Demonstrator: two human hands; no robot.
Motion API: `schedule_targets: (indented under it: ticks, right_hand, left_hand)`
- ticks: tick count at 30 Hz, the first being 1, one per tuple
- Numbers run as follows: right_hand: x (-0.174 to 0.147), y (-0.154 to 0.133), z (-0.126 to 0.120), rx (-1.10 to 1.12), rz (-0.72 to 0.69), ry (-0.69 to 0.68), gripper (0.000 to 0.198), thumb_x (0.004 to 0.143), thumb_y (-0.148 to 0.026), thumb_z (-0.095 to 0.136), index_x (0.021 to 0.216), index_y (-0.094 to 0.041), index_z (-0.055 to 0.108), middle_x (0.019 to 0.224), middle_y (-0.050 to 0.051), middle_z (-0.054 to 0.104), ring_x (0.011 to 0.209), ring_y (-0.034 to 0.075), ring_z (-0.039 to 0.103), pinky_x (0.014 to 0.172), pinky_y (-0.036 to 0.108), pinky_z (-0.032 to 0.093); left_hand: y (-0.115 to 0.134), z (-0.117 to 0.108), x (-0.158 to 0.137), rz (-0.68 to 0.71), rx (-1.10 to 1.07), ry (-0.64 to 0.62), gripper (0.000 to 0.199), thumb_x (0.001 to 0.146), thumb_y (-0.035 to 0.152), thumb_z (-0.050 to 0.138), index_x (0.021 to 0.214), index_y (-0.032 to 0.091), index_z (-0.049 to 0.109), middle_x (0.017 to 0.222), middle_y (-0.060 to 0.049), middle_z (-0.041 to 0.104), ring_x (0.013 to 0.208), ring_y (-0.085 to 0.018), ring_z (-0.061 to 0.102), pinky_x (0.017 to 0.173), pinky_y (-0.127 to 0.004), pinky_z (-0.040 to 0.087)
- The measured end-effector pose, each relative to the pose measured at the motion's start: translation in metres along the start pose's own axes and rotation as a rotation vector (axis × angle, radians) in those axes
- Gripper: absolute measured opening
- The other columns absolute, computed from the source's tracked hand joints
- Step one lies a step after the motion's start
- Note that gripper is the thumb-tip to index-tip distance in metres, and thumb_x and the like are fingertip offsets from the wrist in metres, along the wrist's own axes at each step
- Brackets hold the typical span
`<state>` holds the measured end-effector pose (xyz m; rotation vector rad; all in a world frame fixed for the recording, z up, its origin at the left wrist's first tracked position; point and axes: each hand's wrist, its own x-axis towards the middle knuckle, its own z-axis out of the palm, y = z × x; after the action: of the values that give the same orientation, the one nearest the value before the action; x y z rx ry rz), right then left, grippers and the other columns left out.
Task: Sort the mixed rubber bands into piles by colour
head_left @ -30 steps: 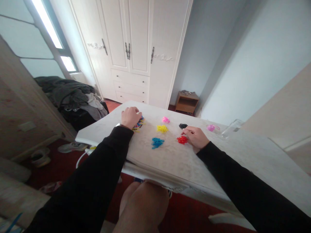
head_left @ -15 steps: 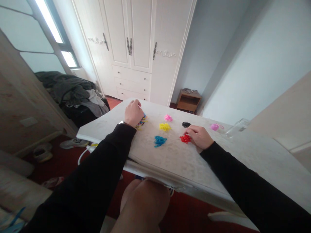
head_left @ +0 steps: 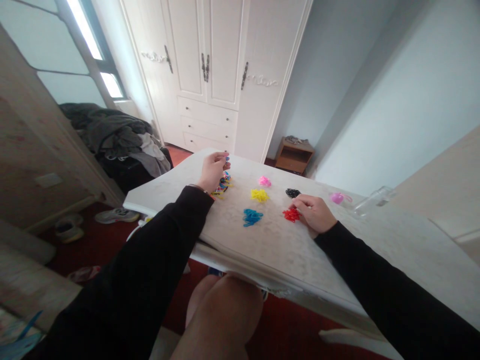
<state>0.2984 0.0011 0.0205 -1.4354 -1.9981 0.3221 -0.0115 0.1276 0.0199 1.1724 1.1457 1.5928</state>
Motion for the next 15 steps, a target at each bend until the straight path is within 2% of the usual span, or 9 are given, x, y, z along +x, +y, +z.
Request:
schedule_targets:
  ticks: [4, 9, 11, 15]
  right_hand:
    - [0.000, 0.000, 0.000, 0.001, -0.001, 0.004, 0.041, 0.094, -0.042, 0.051, 0.069, -0.020, 0.075, 0.075, 0.006, 0.077, 0.073, 0.022, 0.069, 0.077, 0.035, 0.051]
    - [0.000, -0.002, 0.000, 0.006, -0.003, -0.008, 0.041, 0.093, -0.043, 0.051, 0.067, -0.020, 0.074, 0.072, 0.006, 0.076, 0.071, 0.022, 0.068, 0.076, 0.035, 0.050]
    - [0.000, -0.003, 0.000, 0.009, -0.006, -0.011, 0.041, 0.094, -0.043, 0.051, 0.068, -0.020, 0.075, 0.073, 0.006, 0.077, 0.071, 0.021, 0.069, 0.076, 0.034, 0.050]
    - [0.000, -0.003, -0.001, 0.000, -0.011, -0.008, 0.040, 0.094, -0.041, 0.052, 0.069, -0.020, 0.075, 0.073, 0.006, 0.077, 0.071, 0.021, 0.068, 0.076, 0.034, 0.051]
  left_hand:
    - [0.001, 0.004, -0.002, -0.122, -0.267, -0.057, 0.011, 0.091, 0.005, 0.059, 0.091, 0.012, 0.068, 0.093, -0.006, 0.069, 0.077, -0.009, 0.065, 0.097, -0.029, 0.058]
    - [0.007, 0.004, -0.007, -0.298, -0.446, -0.148, 0.015, 0.093, 0.001, 0.055, 0.092, 0.008, 0.068, 0.091, -0.012, 0.071, 0.087, -0.015, 0.074, 0.108, -0.032, 0.058]
    - [0.009, 0.004, -0.011, -0.354, -0.464, -0.178, 0.015, 0.095, 0.000, 0.053, 0.093, 0.007, 0.067, 0.091, -0.013, 0.072, 0.091, -0.017, 0.076, 0.109, -0.032, 0.058]
    - [0.010, 0.006, -0.016, -0.366, -0.389, -0.214, 0.015, 0.093, -0.004, 0.058, 0.096, 0.008, 0.067, 0.097, -0.015, 0.076, 0.098, -0.018, 0.078, 0.109, -0.030, 0.058]
